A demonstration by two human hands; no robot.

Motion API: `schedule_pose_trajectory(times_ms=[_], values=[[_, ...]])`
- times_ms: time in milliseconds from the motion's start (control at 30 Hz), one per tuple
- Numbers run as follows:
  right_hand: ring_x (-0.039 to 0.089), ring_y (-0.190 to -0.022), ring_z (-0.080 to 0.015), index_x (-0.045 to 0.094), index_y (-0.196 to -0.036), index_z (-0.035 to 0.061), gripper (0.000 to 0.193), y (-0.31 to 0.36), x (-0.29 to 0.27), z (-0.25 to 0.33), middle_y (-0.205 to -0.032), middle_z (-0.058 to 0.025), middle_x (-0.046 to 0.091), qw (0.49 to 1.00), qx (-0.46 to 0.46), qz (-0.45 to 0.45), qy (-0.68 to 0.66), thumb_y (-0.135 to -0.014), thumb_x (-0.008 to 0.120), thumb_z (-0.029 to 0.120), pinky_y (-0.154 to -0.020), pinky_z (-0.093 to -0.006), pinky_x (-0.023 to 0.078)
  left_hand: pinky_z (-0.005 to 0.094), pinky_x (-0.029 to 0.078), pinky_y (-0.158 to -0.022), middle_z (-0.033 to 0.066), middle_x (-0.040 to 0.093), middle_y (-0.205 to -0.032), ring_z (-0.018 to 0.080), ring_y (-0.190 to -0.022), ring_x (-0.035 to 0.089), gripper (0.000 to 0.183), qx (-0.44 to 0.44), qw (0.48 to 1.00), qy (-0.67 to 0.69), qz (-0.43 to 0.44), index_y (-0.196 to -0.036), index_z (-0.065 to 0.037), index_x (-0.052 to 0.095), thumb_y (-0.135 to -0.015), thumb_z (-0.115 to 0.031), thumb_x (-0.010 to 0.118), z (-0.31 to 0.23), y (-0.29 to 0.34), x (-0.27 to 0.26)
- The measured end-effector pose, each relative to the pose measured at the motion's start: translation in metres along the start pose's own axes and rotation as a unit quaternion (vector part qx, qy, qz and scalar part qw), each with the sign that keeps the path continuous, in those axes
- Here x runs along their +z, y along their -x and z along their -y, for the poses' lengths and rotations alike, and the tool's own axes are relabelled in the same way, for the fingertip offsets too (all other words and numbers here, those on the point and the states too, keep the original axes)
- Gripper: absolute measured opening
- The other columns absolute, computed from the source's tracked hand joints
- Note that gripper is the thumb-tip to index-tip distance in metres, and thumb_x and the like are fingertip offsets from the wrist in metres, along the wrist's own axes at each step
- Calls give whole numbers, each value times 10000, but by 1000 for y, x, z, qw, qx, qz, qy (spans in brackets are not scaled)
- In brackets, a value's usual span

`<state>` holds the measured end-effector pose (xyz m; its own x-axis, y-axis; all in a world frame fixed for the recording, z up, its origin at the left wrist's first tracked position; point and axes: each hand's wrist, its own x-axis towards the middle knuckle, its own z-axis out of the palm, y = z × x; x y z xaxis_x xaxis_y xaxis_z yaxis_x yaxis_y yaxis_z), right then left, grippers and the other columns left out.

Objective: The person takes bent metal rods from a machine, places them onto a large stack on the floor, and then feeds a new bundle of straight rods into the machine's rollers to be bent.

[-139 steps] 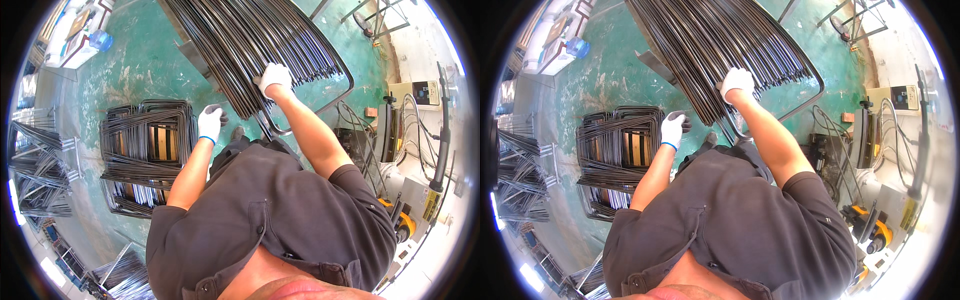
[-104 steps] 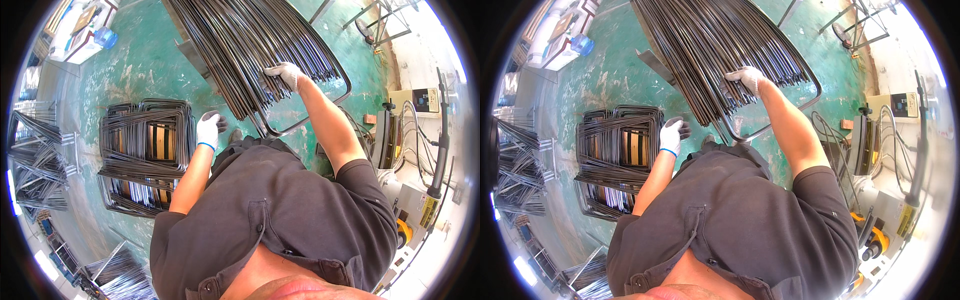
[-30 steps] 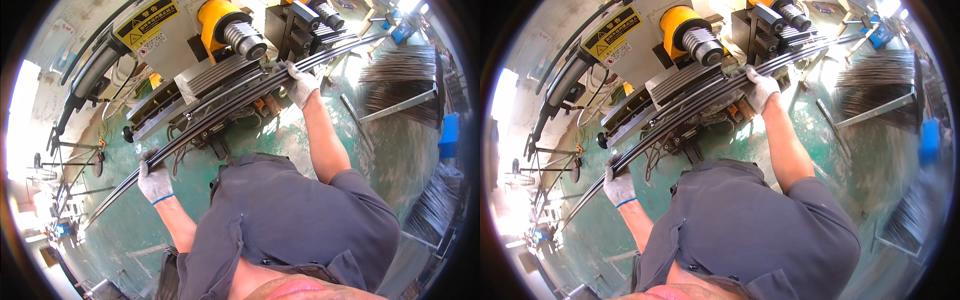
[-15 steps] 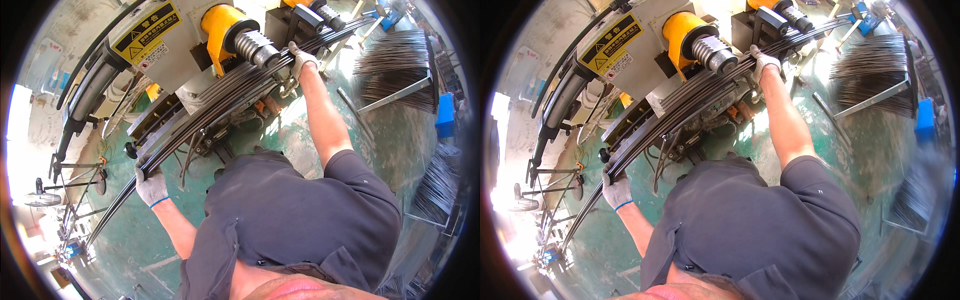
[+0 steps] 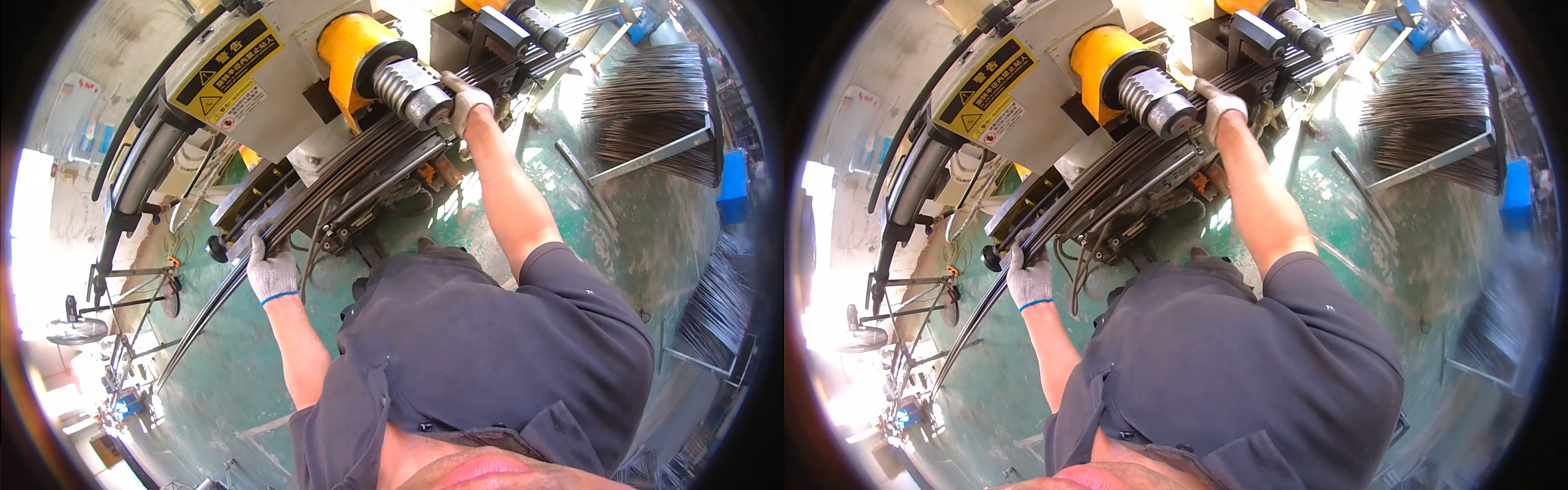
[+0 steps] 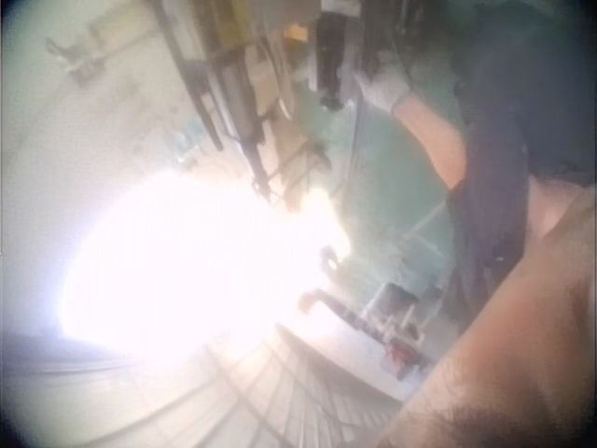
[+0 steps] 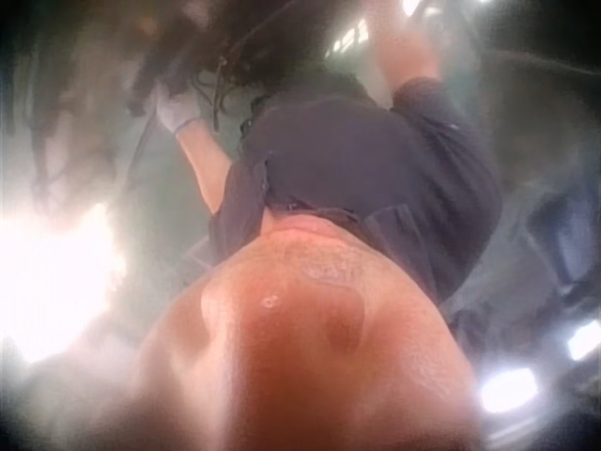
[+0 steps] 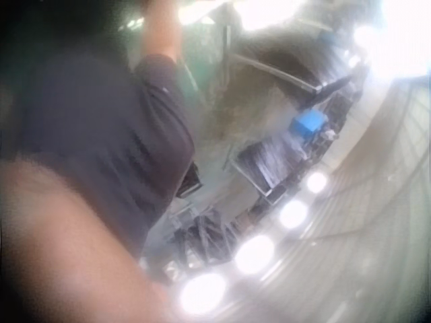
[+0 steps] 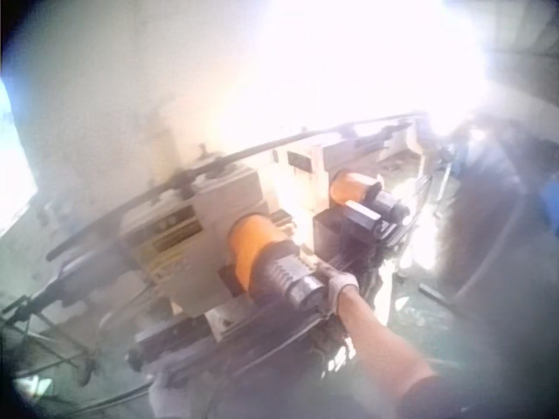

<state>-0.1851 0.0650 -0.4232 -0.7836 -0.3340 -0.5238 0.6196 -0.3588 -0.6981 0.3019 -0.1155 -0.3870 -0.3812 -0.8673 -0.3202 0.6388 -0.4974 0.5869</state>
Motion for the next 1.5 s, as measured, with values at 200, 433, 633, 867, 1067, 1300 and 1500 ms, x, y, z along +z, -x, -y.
schedule_pose_trajectory(times_ms=[200,433,633,867,1067,1300,1500], values=[[734,-794,-257,694,-1024,64,130,17,-1,44,-922,-92,748,997,17,19,-67,-987,723,185,-718,-412,614,539,447,-1167,219,667,-1316,365,-1272,613,330,16,997,72,2,-1266,81,623,-1055,-156,530,-26,-8,-16],[719,-836,-265,695,-1102,48,269,-22,-17,21,-1004,-105,744,999,23,-41,14,-941,793,241,-805,-432,603,483,460,-1163,172,664,-1363,312,-1298,611,377,70,995,15,-67,-1367,46,596,-1113,-178,430,-48,-27,-49],[728,-937,-270,692,-1133,34,214,93,44,17,-1076,-121,746,995,80,-41,-43,-979,738,174,-864,-425,614,527,481,-1126,181,676,-1313,348,-1226,642,322,13,995,30,-99,-1302,14,613,-1025,-148,626,4,-13,-8],[689,-812,-217,741,-1085,77,346,-12,-15,57,-1016,-50,759,996,-60,-49,-50,-824,907,232,-713,-396,528,540,503,-1097,204,704,-1212,378,-1174,658,345,51,995,86,-21,-1188,40,654,-1077,-254,512,-37,-22,-32],[709,-1002,-295,686,-1266,41,435,30,2,-11,-1208,-137,725,999,40,-4,-4,-928,807,287,-884,-441,568,485,530,-1079,170,727,-1176,324,-1141,682,290,95,990,29,-100,-1186,15,658,-1087,-218,517,-28,-22,-26],[662,-687,-189,775,-1123,73,320,-18,-27,33,-987,-68,756,998,-54,-13,9,-848,874,202,-527,-336,479,502,540,-1070,144,710,-1230,320,-1144,676,332,20,989,68,-128,-1261,-10,635,-986,-176,718,35,-13,21],[706,-875,-250,743,-1126,-1,323,0,-4,48,-987,-56,747,989,-109,-86,-47,-847,867,107,-713,-433,593,525,465,-1141,145,680,-1328,326,-1273,616,371,14,991,83,-101,-1305,-33,634,-1016,-263,670,23,4,14]])
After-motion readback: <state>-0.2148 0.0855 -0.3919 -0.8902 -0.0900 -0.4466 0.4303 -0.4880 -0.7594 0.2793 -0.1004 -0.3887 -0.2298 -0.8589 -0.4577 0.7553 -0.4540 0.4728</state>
